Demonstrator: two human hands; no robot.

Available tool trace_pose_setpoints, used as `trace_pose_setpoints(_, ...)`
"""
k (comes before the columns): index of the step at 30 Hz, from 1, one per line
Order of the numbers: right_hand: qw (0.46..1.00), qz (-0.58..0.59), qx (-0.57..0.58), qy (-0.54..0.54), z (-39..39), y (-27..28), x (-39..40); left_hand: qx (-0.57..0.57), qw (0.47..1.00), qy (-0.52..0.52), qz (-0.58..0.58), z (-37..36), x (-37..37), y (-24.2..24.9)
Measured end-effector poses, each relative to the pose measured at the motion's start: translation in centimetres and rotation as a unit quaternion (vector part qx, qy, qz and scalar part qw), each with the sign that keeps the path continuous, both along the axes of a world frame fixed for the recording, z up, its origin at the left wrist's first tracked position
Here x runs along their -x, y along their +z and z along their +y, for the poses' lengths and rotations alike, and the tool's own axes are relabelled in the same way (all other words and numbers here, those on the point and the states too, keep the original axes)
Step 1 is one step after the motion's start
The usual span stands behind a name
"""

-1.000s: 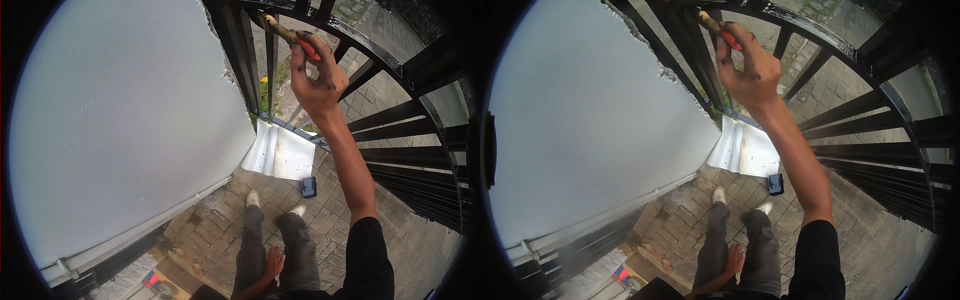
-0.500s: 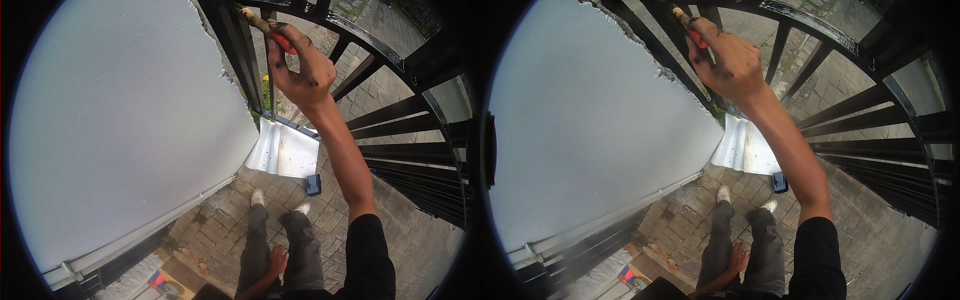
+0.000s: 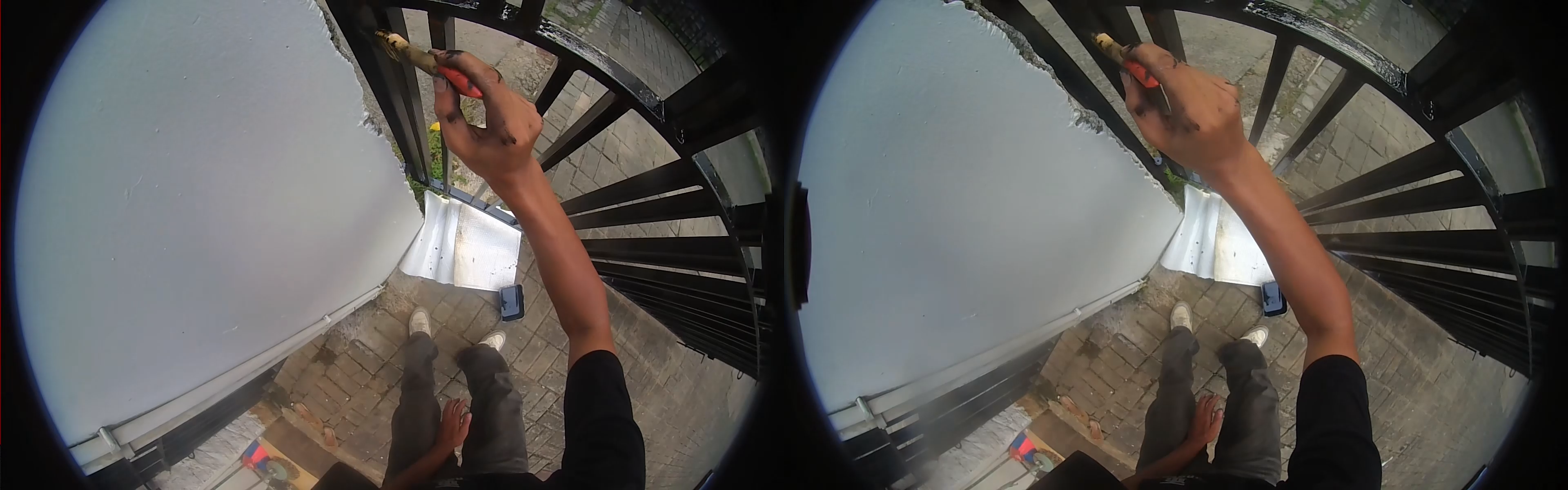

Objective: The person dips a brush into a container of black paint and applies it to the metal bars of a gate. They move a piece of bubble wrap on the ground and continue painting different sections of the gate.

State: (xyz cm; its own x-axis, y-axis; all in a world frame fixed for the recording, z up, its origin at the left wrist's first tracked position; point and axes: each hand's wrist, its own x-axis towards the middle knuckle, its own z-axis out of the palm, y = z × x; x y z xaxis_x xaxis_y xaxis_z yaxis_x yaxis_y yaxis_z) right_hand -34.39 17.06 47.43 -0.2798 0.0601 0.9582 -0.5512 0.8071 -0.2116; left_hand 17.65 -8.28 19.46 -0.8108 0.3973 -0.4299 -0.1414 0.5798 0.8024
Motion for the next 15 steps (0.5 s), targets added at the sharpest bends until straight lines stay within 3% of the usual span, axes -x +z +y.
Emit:
trace_pose_setpoints(4, 0.999, -0.017, -0.030, -0.031, 0.3, -0.1, 0.6, 0.001, 1.000, -0.004, -0.012, 0.1, 0.1, 0.1)
trace_pose_setpoints(6, 0.995, 0.090, -0.030, 0.038, 0.4, 0.3, 1.0, 0.000, 1.000, -0.004, -0.011, 0.0, 0.0, 0.1)
trace_pose_setpoints(7, 0.995, 0.088, -0.029, 0.038, 0.5, 0.1, 0.9, 0.001, 1.000, -0.003, -0.015, 0.0, 0.0, 0.1)
trace_pose_setpoints(13, 0.995, 0.030, -0.092, 0.031, 0.9, -1.4, 0.1, -0.011, 1.000, -0.007, -0.029, -0.1, 0.2, 0.2)
trace_pose_setpoints(15, 0.990, -0.097, -0.099, 0.035, 0.8, -1.7, -1.0, -0.015, 0.999, -0.007, -0.028, -0.1, 0.2, 0.1)
